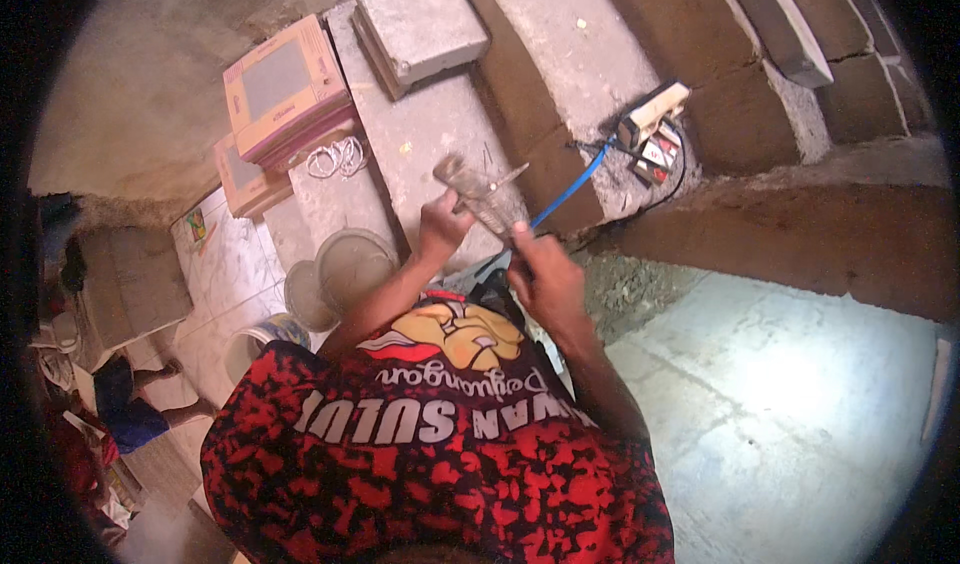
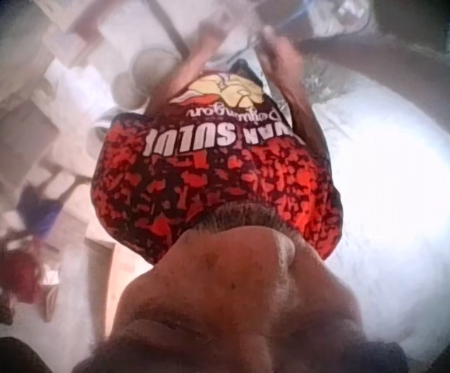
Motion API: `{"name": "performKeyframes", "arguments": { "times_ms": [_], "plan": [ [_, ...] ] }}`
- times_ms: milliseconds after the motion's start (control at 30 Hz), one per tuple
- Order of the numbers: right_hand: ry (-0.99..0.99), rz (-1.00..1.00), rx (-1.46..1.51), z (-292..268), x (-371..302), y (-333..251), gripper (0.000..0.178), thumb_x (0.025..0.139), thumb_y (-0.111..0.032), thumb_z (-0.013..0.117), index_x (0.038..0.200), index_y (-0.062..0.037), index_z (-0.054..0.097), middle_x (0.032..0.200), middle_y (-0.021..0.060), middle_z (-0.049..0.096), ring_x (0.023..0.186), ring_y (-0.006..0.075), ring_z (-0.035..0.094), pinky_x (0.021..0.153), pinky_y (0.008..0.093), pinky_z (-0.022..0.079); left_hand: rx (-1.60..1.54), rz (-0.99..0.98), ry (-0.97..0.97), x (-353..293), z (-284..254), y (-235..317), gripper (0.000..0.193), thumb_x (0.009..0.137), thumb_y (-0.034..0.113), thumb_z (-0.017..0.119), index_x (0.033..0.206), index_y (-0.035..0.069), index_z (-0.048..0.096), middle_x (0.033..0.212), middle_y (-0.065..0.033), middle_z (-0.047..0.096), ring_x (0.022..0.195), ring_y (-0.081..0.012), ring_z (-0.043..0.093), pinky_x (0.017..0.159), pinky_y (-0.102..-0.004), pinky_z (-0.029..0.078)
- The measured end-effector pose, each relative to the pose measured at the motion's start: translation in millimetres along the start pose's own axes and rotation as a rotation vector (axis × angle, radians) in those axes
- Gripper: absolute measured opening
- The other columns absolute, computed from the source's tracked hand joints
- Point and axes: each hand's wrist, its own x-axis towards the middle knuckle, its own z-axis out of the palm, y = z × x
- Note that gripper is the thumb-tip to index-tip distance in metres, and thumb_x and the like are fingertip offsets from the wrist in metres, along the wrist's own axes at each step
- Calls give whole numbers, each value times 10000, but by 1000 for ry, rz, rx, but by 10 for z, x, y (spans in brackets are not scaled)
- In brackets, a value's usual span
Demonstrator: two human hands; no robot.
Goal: The person nips small pieces from the edge of a tile fragment using tower pincers and a hammer.
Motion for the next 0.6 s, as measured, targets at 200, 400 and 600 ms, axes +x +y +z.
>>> {"name": "performKeyframes", "arguments": {
  "times_ms": [200,400,600],
  "plan": [
    [572,-261,140,-136,37,-17,384,761,53,595,1131,-35,537,850,96,554,654,136,534,587,253,457,-90,21,39,-16,-8,26,314,766,142,741,1050,59,634,804,-133,667,708,-264,661,646,-344,524],
    [120,228,108,-79,-135,153,421,831,1,618,1240,-19,519,935,106,588,751,150,557,675,273,485,-87,24,30,-120,-44,-32,312,763,107,734,1053,71,628,812,-116,672,719,-231,666,655,-348,527],
    [413,-165,-119,-252,123,-99,344,786,4,643,1127,-10,597,843,110,597,666,197,573,651,306,487,-111,7,29,2,-19,60,312,759,139,747,1038,56,636,818,-135,676,710,-247,671,653,-341,527]
  ]
}}
